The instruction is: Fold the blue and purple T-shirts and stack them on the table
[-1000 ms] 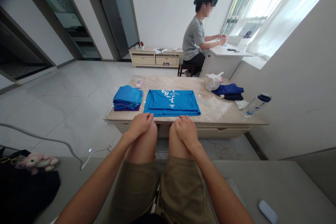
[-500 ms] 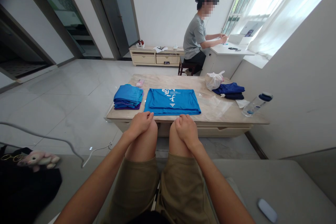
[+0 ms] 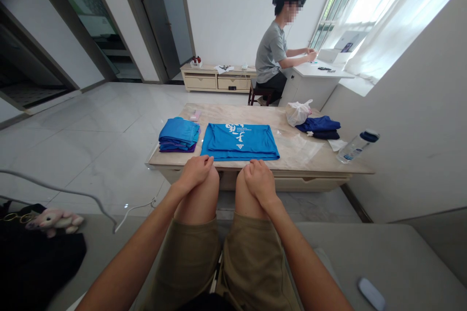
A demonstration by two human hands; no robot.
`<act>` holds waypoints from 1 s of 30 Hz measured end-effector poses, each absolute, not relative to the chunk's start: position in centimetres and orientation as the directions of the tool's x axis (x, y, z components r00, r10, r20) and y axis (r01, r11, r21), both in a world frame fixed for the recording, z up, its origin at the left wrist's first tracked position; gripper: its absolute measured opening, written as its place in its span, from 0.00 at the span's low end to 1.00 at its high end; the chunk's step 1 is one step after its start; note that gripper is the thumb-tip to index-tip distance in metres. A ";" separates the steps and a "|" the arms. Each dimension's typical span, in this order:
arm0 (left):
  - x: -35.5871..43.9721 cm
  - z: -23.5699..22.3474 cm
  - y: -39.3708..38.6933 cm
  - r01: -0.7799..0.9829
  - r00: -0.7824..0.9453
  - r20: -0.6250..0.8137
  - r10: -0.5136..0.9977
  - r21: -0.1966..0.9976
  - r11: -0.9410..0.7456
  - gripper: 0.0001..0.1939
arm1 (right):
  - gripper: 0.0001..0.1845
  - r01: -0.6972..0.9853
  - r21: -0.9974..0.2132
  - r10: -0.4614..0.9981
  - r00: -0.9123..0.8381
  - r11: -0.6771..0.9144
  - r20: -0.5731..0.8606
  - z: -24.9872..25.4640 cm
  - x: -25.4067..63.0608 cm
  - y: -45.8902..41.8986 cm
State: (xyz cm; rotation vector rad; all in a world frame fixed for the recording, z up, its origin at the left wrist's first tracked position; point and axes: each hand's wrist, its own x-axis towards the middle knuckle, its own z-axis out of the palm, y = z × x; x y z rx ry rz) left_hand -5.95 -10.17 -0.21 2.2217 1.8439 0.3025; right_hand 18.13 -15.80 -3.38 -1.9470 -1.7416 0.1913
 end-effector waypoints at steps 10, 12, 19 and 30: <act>-5.8 0.9 -10.7 0.942 0.178 -0.037 0.983 0.296 -0.160 0.27 | 0.19 0.892 -0.450 0.961 0.156 -0.038 0.228 -3.2 18.1 -16.0; -5.8 1.0 -10.7 0.939 0.186 -0.035 0.982 0.300 -0.167 0.27 | 0.20 0.889 -0.457 0.961 0.159 -0.039 0.227 -3.3 18.2 -16.0; -6.1 0.4 -10.4 0.933 0.181 -0.023 0.983 0.320 -0.164 0.27 | 0.20 0.880 -0.473 0.957 0.172 -0.042 0.235 -3.5 18.1 -16.0; -6.8 0.4 -10.5 0.931 0.201 -0.027 0.979 0.316 -0.182 0.25 | 0.17 0.942 -0.334 0.999 0.044 -0.039 0.006 -2.0 23.5 -9.5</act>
